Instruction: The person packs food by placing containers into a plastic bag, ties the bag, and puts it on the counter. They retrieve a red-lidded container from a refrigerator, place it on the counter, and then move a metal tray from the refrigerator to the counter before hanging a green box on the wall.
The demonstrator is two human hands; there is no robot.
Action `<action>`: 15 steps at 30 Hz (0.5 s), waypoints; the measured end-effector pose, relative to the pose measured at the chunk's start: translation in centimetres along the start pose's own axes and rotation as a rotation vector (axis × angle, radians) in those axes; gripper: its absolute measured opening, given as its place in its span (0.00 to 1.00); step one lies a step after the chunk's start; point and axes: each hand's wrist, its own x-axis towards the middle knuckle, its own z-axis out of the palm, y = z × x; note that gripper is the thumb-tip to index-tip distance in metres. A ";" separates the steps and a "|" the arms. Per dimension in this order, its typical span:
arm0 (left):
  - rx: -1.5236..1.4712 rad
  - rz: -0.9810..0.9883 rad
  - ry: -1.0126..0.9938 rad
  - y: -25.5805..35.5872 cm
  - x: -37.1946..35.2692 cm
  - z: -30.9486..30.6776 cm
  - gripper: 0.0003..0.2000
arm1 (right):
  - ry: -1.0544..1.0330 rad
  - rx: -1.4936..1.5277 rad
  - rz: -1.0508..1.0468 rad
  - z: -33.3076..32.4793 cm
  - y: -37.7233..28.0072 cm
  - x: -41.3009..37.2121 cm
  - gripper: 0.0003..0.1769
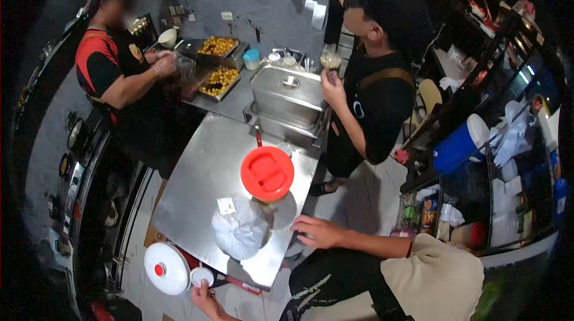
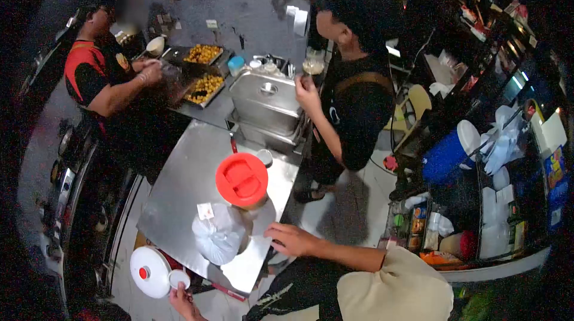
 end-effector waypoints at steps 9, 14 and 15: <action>0.561 0.225 -0.334 10.7 -17.7 18.1 0.09 | -0.169 0.596 0.087 -7.0 -2.1 -2.3 0.19; 0.393 0.084 -0.526 6.9 -24.9 27.0 0.10 | -0.147 0.930 0.297 -7.9 2.8 -7.2 0.14; 0.368 0.016 -0.563 5.8 -25.1 27.7 0.13 | -0.128 0.929 0.299 -8.8 3.5 -7.9 0.12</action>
